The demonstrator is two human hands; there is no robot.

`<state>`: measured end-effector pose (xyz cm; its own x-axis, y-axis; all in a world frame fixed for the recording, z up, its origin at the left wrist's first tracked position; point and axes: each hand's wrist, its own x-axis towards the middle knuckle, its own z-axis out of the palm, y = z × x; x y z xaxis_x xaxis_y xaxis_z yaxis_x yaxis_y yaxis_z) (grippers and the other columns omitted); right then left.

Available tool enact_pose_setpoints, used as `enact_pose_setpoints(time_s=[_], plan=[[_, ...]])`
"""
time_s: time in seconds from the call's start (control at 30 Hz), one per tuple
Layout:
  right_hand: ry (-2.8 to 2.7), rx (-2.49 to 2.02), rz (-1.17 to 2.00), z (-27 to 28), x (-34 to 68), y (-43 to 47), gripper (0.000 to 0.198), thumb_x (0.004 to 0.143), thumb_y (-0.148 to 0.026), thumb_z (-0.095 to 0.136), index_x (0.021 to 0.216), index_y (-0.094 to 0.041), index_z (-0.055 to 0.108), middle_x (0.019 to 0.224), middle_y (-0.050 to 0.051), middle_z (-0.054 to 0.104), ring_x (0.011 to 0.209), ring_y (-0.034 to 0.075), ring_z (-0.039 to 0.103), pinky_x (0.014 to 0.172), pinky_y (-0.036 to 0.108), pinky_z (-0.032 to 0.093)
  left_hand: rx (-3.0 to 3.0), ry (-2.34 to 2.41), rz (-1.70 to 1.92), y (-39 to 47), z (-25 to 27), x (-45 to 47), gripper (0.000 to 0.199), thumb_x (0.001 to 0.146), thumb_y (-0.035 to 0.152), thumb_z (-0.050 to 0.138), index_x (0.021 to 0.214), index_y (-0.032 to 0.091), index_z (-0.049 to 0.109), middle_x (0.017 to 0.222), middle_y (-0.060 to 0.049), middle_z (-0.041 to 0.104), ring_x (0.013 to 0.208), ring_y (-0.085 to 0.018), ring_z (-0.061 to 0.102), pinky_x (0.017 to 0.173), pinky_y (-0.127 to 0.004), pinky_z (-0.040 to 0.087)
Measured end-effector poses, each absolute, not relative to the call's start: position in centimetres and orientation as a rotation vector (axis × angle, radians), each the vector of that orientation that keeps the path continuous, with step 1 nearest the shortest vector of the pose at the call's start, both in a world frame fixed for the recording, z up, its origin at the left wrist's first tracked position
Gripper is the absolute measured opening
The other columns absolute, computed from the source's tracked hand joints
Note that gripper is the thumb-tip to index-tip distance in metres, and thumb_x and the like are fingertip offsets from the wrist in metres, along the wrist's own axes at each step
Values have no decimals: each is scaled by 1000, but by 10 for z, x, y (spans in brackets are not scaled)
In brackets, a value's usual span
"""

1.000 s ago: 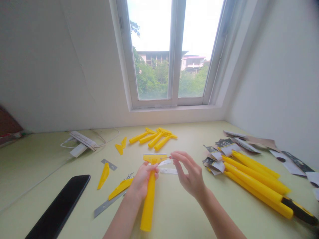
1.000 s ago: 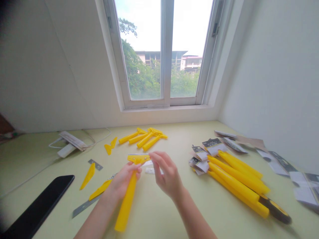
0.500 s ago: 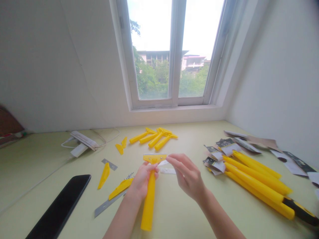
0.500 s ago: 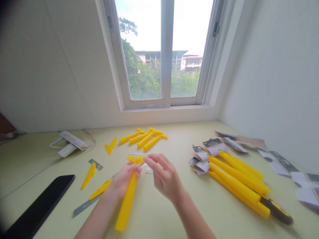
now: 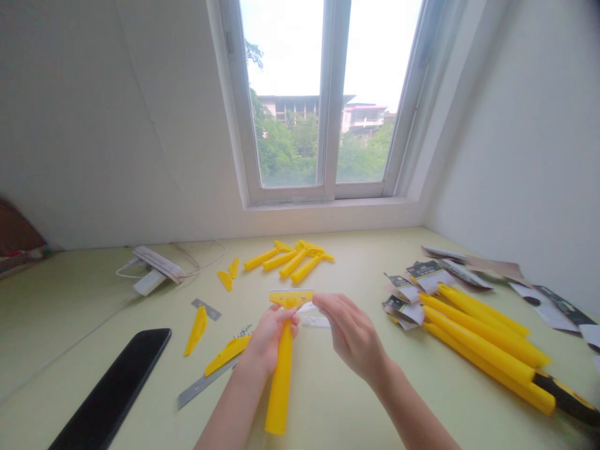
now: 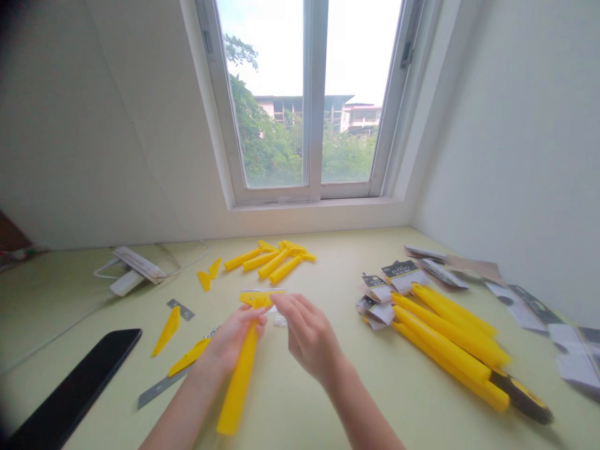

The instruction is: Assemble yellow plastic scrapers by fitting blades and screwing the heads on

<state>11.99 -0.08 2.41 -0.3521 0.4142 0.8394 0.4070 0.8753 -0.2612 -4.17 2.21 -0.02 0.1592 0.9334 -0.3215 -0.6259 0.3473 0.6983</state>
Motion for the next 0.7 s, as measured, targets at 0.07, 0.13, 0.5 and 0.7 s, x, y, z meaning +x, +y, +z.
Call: enact_pose_setpoints(time_s=[0.07, 0.13, 0.5, 0.7], plan=[[-2007, -566, -24, 26, 121, -1, 49, 78, 3, 36, 120, -20, 44, 104, 9, 59, 97, 19, 52, 81, 36, 47, 462, 806, 1168, 22, 1, -42, 33, 65, -1, 58, 89, 17, 44, 74, -1, 57, 51, -4, 51, 47, -14, 41], [-2033, -548, -44, 27, 121, -2, 49, 78, 4, 36, 119, -20, 44, 105, 9, 58, 97, 19, 51, 80, 36, 47, 465, 795, 1167, 21, 1, -42, 33, 66, 0, 58, 90, 17, 44, 74, -1, 57, 51, -5, 51, 47, -14, 41], [-1763, -701, 81, 22, 121, 2, 33, 82, -6, 41, 110, -21, 48, 98, 8, 58, 89, 18, 56, 76, 34, 49, 500, 848, 1171, 22, 0, -42, 31, 64, 0, 58, 86, 17, 43, 74, -1, 56, 49, -3, 49, 45, -13, 39], [-1655, -744, 246, 21, 123, 3, 27, 84, -10, 41, 108, -19, 47, 93, 7, 57, 80, 16, 59, 71, 32, 51, 559, 936, 1195, 21, -1, -41, 32, 65, 3, 60, 88, 17, 44, 74, -1, 56, 51, -4, 50, 45, -14, 38]])
